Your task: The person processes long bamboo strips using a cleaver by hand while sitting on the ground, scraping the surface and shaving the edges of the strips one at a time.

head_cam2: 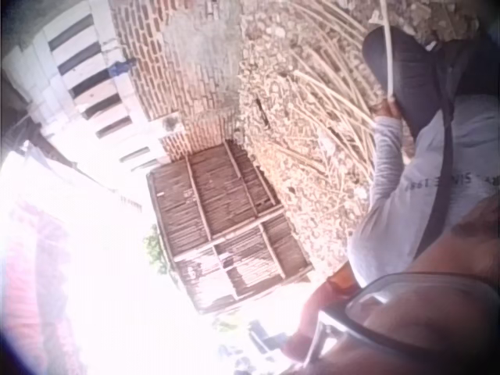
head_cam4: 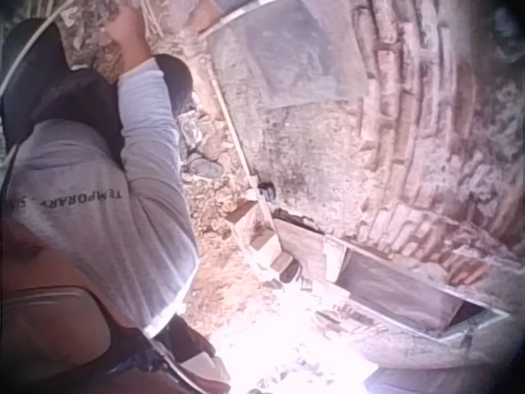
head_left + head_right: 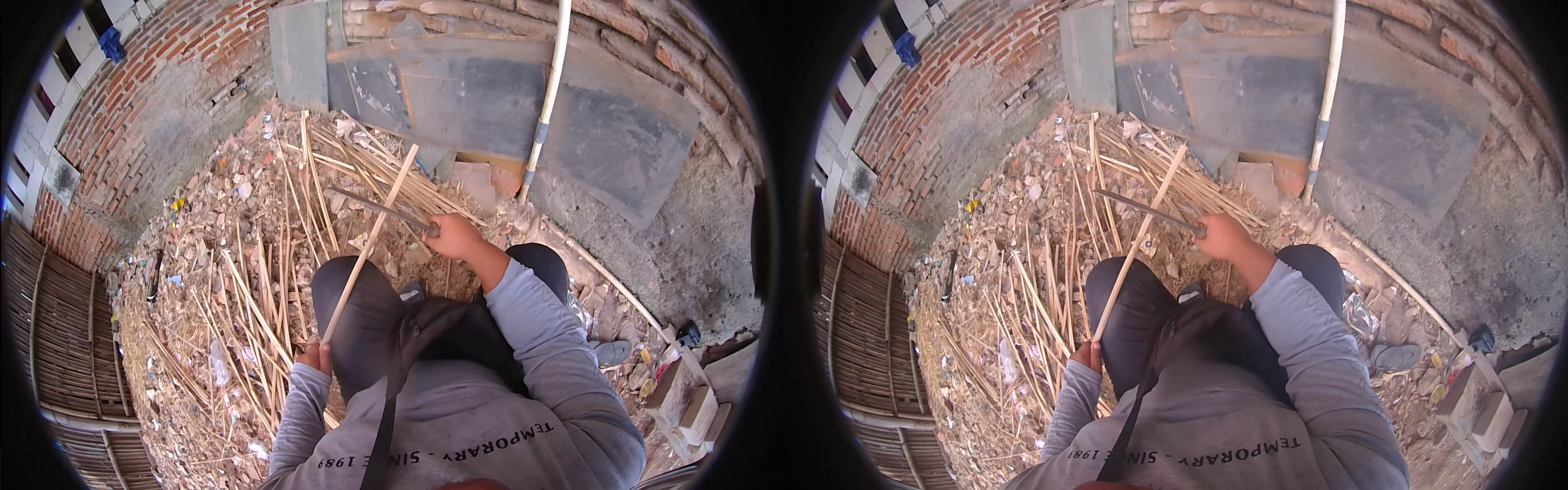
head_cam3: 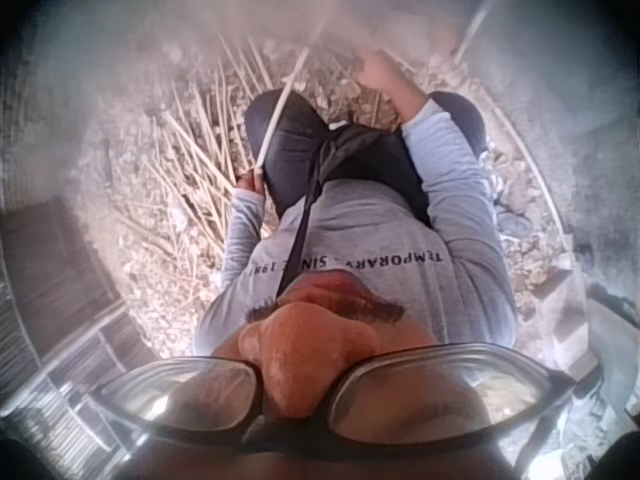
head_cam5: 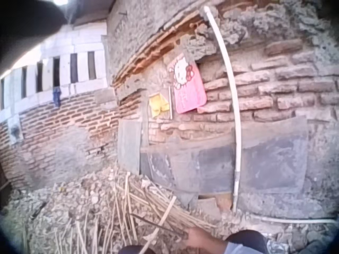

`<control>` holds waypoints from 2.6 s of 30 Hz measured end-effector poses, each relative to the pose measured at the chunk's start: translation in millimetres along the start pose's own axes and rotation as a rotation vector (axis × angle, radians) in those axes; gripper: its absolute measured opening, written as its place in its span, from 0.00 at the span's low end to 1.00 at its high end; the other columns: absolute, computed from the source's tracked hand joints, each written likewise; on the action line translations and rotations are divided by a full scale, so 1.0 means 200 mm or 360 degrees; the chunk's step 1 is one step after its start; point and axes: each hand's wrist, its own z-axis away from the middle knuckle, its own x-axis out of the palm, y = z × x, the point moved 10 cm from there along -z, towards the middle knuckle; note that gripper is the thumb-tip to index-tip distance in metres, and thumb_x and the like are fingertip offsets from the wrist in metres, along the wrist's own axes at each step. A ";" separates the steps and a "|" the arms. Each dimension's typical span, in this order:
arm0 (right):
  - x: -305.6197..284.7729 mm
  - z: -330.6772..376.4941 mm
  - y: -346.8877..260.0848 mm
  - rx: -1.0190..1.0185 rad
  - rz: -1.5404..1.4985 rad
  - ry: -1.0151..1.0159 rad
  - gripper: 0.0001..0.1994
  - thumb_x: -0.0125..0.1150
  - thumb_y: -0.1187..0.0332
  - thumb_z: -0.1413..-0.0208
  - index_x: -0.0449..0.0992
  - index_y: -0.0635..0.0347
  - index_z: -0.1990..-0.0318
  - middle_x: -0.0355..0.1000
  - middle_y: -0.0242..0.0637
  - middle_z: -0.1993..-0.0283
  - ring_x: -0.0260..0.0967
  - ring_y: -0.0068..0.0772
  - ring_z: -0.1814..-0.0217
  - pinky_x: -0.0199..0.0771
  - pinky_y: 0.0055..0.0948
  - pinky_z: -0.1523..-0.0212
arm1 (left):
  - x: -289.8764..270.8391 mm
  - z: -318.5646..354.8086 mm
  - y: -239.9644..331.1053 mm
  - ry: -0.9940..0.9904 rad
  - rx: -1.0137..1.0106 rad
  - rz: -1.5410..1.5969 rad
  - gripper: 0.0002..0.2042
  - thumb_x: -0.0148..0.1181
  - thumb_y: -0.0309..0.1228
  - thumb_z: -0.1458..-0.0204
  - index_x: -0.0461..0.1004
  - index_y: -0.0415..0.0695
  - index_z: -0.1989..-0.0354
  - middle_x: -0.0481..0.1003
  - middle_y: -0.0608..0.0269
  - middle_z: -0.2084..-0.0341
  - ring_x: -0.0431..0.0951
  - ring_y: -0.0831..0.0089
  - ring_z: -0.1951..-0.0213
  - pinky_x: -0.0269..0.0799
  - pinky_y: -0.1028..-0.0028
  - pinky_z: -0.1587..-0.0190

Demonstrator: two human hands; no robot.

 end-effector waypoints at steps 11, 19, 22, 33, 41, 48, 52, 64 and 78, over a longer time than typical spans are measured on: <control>0.06 0.00 0.01 -0.0002 0.0079 -0.0154 0.18 0.66 0.57 0.55 0.78 0.54 0.57 0.76 0.47 0.67 0.74 0.52 0.62 0.73 0.44 0.60 | -0.08 -0.01 0.11 0.0141 0.0144 -0.0015 0.18 0.45 0.44 0.38 0.70 0.41 0.71 0.71 0.43 0.84 0.74 0.41 0.78 0.66 0.52 0.75; 0.06 0.01 0.00 0.0026 0.0061 -0.0153 0.16 0.66 0.57 0.55 0.78 0.53 0.60 0.76 0.46 0.68 0.74 0.51 0.62 0.73 0.44 0.61 | -0.06 -0.01 0.11 0.0172 0.0135 -0.0059 0.18 0.45 0.44 0.38 0.69 0.41 0.71 0.72 0.41 0.81 0.73 0.39 0.77 0.66 0.51 0.75; 0.04 0.01 -0.01 -0.0003 0.0048 -0.0123 0.16 0.66 0.57 0.55 0.79 0.53 0.60 0.76 0.46 0.68 0.74 0.51 0.62 0.73 0.44 0.61 | -0.05 -0.02 0.11 0.0183 0.0111 -0.0101 0.18 0.44 0.43 0.39 0.69 0.42 0.71 0.72 0.40 0.81 0.73 0.39 0.77 0.65 0.50 0.75; 0.06 0.00 0.00 -0.0018 0.0064 -0.0120 0.16 0.66 0.56 0.55 0.78 0.53 0.62 0.75 0.45 0.68 0.74 0.51 0.62 0.73 0.45 0.61 | -0.04 -0.03 0.12 0.0166 0.0052 -0.0075 0.14 0.45 0.39 0.41 0.66 0.40 0.71 0.73 0.36 0.79 0.73 0.35 0.75 0.67 0.46 0.72; 0.06 0.00 -0.01 -0.0042 0.0030 -0.0097 0.16 0.66 0.55 0.55 0.78 0.53 0.61 0.76 0.46 0.67 0.74 0.52 0.61 0.73 0.46 0.60 | -0.07 -0.02 0.17 0.0203 0.0091 -0.0012 0.13 0.46 0.38 0.41 0.67 0.41 0.70 0.71 0.37 0.83 0.72 0.35 0.77 0.65 0.47 0.75; 0.07 0.00 -0.02 -0.0088 -0.0045 -0.0098 0.18 0.68 0.57 0.55 0.77 0.59 0.60 0.75 0.48 0.71 0.74 0.53 0.65 0.72 0.42 0.64 | -0.05 -0.02 0.15 0.0203 0.0091 0.0005 0.12 0.45 0.37 0.41 0.67 0.40 0.69 0.71 0.37 0.82 0.72 0.35 0.76 0.66 0.47 0.75; 0.08 0.00 -0.03 -0.0136 -0.0070 -0.0092 0.18 0.68 0.58 0.55 0.77 0.60 0.61 0.74 0.49 0.72 0.73 0.54 0.66 0.72 0.41 0.64 | -0.04 -0.03 0.14 0.0169 0.0061 0.0025 0.13 0.45 0.38 0.41 0.67 0.40 0.68 0.71 0.36 0.82 0.72 0.35 0.76 0.66 0.47 0.74; 0.09 0.00 -0.03 -0.0170 -0.0122 -0.0090 0.18 0.68 0.58 0.55 0.77 0.61 0.61 0.74 0.51 0.71 0.73 0.54 0.67 0.72 0.41 0.64 | -0.03 -0.03 0.12 0.0175 0.0018 0.0032 0.14 0.45 0.39 0.41 0.68 0.39 0.67 0.71 0.37 0.82 0.73 0.36 0.76 0.67 0.48 0.73; 0.10 0.01 -0.04 -0.0257 -0.0189 -0.0080 0.16 0.68 0.58 0.55 0.76 0.59 0.64 0.73 0.47 0.74 0.73 0.51 0.69 0.71 0.41 0.67 | -0.01 -0.02 0.12 0.0340 0.0091 0.0158 0.16 0.43 0.41 0.40 0.68 0.39 0.69 0.71 0.39 0.82 0.72 0.38 0.77 0.66 0.50 0.74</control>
